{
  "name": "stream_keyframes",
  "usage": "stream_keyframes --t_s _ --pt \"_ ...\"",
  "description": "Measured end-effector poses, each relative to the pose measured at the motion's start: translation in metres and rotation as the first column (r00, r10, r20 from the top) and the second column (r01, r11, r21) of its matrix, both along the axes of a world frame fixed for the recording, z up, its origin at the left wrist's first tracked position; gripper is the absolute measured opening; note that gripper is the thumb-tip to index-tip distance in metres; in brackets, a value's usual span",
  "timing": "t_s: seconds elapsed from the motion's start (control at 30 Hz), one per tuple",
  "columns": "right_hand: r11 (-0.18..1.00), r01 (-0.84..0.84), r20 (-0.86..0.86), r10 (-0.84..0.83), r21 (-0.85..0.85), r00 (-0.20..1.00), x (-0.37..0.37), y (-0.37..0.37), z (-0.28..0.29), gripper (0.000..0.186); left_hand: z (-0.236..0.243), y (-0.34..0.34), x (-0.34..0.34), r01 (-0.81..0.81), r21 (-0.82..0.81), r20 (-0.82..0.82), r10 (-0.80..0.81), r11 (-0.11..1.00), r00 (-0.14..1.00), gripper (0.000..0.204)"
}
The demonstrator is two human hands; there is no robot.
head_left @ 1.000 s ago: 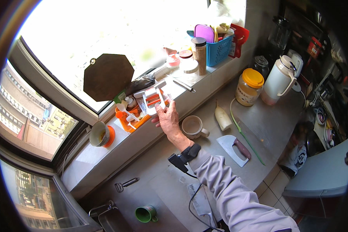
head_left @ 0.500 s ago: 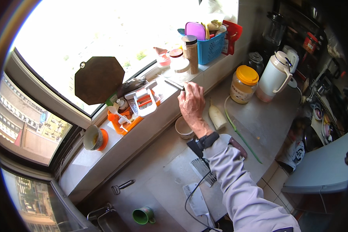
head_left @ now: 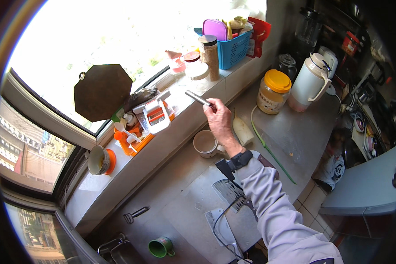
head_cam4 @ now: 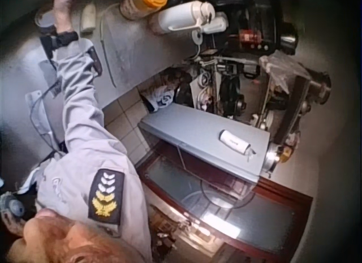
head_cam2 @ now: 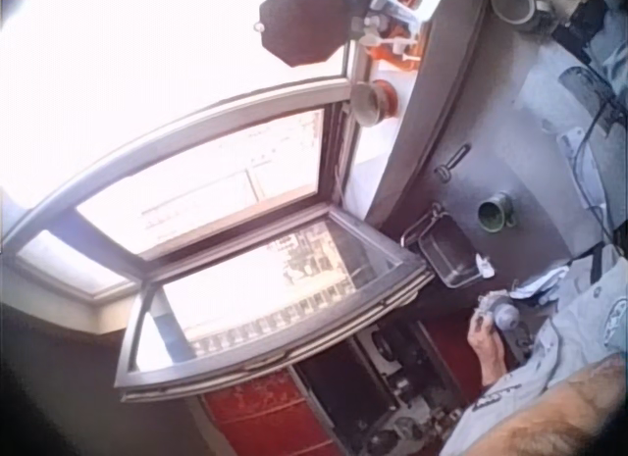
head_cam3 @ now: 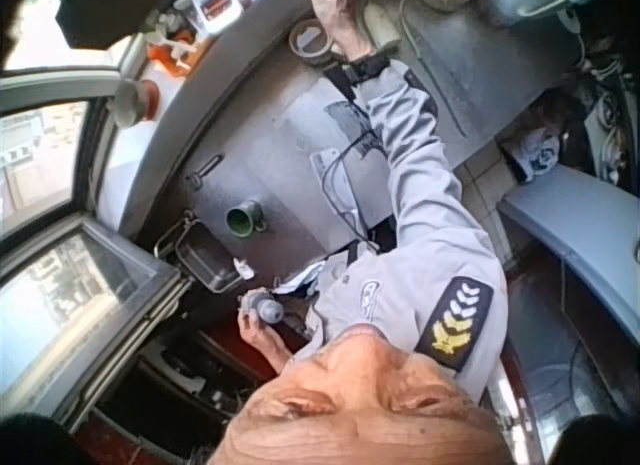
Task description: The person retrieves a string from a shelf and then uses a metal tool to manipulate a grey plastic sink drain stopper with a steel wool scrubber attached. They work on the object while sitting on a small stool on the kitchen floor.
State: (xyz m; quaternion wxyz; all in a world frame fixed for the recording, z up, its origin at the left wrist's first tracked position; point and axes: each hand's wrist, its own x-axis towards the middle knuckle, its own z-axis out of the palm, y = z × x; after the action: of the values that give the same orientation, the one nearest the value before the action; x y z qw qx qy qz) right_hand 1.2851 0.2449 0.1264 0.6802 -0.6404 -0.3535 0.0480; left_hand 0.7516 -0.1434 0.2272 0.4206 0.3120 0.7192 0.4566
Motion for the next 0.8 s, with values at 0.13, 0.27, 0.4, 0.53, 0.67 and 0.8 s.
stream_keyframes --t_s 0.13,0.27,0.4,0.53,0.67,0.8 --pt "0.954 -0.194 -0.418 0.276 0.229 0.865 0.004 -0.022 0.0 0.017 -0.001 0.0 0.0 -0.006 0.001 0.026 0.006 1.0 1.0 0.038" --pt "0.923 -0.212 -0.517 0.359 0.321 0.777 0.005 -0.041 0.01 0.019 0.0 -0.004 0.002 -0.043 -0.022 0.035 0.044 0.999 0.998 0.04" --pt "0.909 -0.206 -0.547 0.387 0.363 0.742 -0.004 -0.053 0.031 0.018 0.005 -0.011 0.005 -0.081 -0.003 -0.003 0.081 0.997 0.997 0.04" --pt "0.853 -0.267 -0.509 0.49 0.448 0.708 -0.021 -0.061 0.053 0.02 0.009 -0.021 0.005 -0.122 -0.003 -0.003 0.122 0.993 0.993 0.037" --pt "0.799 -0.359 -0.464 0.581 0.483 0.669 -0.042 -0.069 0.075 0.021 0.01 -0.036 0.001 -0.179 -0.015 -0.028 0.179 0.984 0.984 0.036" --pt "0.744 -0.446 -0.413 0.655 0.497 0.633 -0.064 -0.074 0.099 0.023 0.01 -0.054 -0.003 -0.204 0.022 0.019 0.203 0.979 0.979 0.037"
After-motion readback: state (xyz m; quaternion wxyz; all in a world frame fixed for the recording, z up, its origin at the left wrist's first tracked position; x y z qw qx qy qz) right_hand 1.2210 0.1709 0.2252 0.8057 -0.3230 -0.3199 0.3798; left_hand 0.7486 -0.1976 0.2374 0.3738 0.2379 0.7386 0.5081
